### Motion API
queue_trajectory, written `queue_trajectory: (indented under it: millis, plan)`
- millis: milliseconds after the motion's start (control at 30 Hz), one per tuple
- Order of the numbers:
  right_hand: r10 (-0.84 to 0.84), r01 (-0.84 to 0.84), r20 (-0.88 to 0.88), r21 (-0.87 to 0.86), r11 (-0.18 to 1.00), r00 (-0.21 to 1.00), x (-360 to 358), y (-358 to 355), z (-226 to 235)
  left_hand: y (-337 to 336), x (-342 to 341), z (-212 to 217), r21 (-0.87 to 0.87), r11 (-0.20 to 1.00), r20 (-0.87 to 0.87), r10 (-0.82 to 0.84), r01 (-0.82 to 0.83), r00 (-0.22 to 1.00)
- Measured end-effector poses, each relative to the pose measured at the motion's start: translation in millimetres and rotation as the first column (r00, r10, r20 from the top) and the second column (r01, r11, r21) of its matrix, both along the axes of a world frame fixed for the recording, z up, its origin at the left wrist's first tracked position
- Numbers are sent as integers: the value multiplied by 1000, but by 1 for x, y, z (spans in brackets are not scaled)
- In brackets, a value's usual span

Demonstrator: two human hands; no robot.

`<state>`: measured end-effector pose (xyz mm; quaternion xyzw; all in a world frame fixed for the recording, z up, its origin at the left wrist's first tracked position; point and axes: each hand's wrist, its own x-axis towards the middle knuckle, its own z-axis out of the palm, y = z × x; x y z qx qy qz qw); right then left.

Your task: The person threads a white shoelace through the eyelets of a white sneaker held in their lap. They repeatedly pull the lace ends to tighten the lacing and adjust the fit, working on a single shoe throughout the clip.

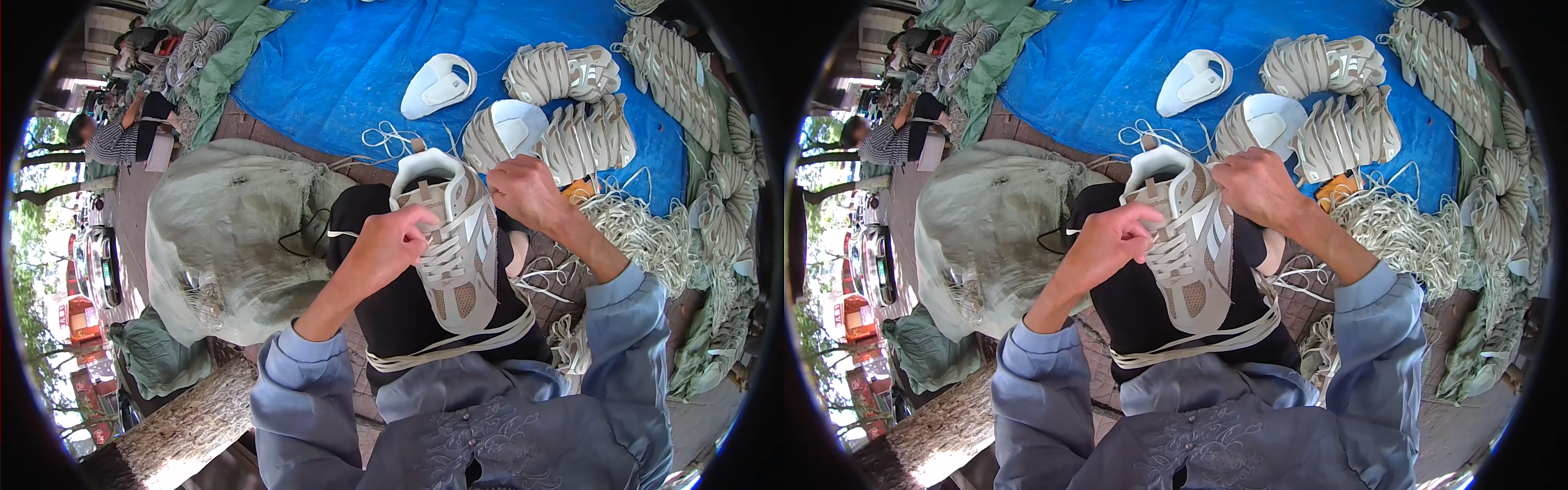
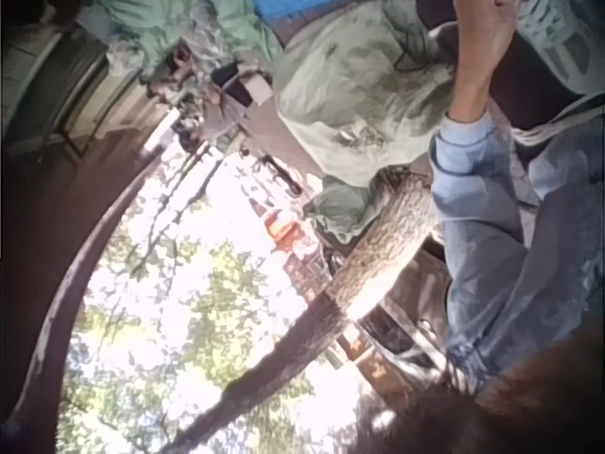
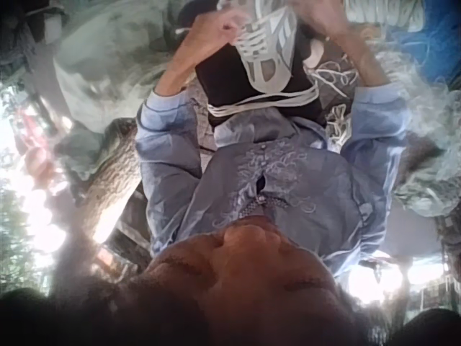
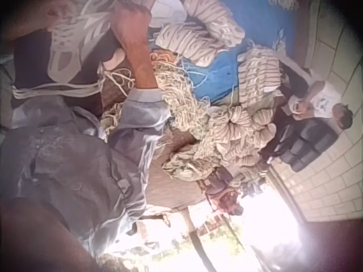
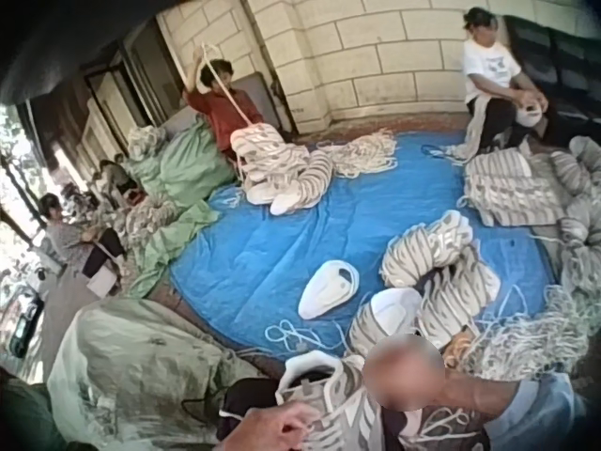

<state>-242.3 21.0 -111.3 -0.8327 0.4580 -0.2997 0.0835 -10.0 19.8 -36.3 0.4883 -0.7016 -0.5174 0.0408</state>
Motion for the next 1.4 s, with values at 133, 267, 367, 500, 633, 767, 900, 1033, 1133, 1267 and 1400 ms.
queue_trajectory:
  millis: [133, 267, 367, 500, 633, 767, 900, 1033, 1133, 1267, 1400]
  plan:
    - [45, -76, 206, 145, 986, 978, 10, 3, 6, -2, 12, 10, 175, 980, -87, 106, -90, 991]
    - [39, -109, 326, 200, 974, 945, 17, 13, 15, 15, 27, 2, 228, 945, -359, 305, -234, 882]
    - [174, -272, 395, 209, 939, 902, 34, 13, 39, 28, 20, 0, -38, 976, -358, 187, -215, 915]
    - [278, -293, 93, 297, 909, 956, 63, 3, 43, 27, 16, 0, -272, 949, -341, 60, -159, 938]
    - [226, -221, -27, -339, 914, 974, 69, 6, 29, 29, 23, -5, 53, 935, -383, 344, -351, 858]
    - [218, -233, -83, -351, 907, 972, 72, 17, 27, 11, 23, -11, 250, 933, -215, 313, -257, 925]
    - [75, -52, 176, -135, 990, 981, 52, 23, 19, 11, 15, -6, 191, 964, -163, 218, -186, 962]
    - [-24, 5, 173, 107, 994, 985, 35, 31, 8, 17, 5, -13, -234, 961, -135, 121, -150, 983]
    - [41, -36, -71, 73, 997, 997, 39, 23, 4, 16, 3, -16, -320, 936, -114, 114, -146, 987]
    - [24, -43, -152, -120, 992, 988, 30, 15, 9, 16, -2, -17, -492, 865, -79, 67, -97, 995]
    - [-133, 117, 181, 96, 989, 975, 14, 14, 5, 20, -14, -27, -713, 701, 3, 27, -17, 1000]
